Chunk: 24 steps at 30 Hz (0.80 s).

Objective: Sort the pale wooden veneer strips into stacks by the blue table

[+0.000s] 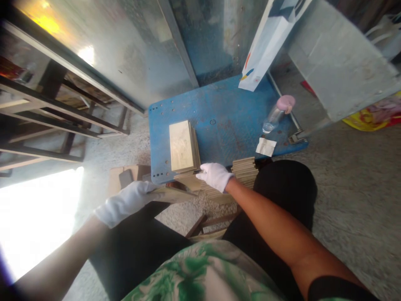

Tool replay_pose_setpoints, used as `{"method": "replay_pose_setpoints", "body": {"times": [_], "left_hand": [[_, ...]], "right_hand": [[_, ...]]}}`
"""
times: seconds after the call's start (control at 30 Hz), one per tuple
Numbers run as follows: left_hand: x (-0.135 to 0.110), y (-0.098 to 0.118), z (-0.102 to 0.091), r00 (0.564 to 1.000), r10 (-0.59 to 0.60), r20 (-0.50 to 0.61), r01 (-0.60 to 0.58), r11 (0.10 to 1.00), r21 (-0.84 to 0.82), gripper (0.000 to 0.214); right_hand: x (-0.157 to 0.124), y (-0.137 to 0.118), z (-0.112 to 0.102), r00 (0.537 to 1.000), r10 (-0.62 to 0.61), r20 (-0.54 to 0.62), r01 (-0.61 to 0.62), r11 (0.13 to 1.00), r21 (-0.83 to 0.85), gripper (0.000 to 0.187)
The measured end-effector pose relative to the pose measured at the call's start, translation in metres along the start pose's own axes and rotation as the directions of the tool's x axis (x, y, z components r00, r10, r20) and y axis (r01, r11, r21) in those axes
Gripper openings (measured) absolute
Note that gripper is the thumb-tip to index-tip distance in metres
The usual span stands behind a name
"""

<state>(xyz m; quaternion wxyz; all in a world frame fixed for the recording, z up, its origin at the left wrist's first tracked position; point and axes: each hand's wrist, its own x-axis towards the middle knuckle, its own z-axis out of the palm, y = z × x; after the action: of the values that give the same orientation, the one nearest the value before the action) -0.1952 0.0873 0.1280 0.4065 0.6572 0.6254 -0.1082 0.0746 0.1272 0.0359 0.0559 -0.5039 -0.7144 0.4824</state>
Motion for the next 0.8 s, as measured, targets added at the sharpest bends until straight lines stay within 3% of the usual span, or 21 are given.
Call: {"method": "replay_pose_setpoints", "body": {"times": [0.17, 0.33, 0.47, 0.63, 0.8], "left_hand": [[0.038, -0.018, 0.038, 0.996, -0.056, 0.072, 0.041, 0.981, 0.191, 0.026], [0.067, -0.011, 0.073, 0.99, -0.049, 0.135, 0.013, 0.968, 0.25, 0.024], [0.083, -0.006, 0.099, 0.993, -0.031, 0.111, -0.005, 0.951, 0.31, 0.026], [0.108, -0.019, 0.13, 0.996, -0.027, 0.081, -0.002, 0.941, 0.339, 0.03], [0.122, -0.028, 0.144, 0.998, -0.019, 0.056, -0.001, 0.937, 0.349, 0.03]], "right_hand": [[0.001, 0.001, 0.0, 1.0, 0.026, -0.011, -0.026, 0.999, -0.045, 0.026], [0.002, 0.003, 0.002, 1.0, 0.02, -0.019, -0.021, 0.998, -0.056, 0.024], [0.004, 0.004, 0.003, 0.999, 0.032, -0.023, -0.034, 0.998, -0.062, 0.027], [0.005, 0.004, 0.004, 0.998, 0.06, -0.021, -0.061, 0.994, -0.088, 0.03], [0.005, 0.005, 0.004, 0.996, 0.09, 0.004, -0.089, 0.992, -0.092, 0.037]]}}
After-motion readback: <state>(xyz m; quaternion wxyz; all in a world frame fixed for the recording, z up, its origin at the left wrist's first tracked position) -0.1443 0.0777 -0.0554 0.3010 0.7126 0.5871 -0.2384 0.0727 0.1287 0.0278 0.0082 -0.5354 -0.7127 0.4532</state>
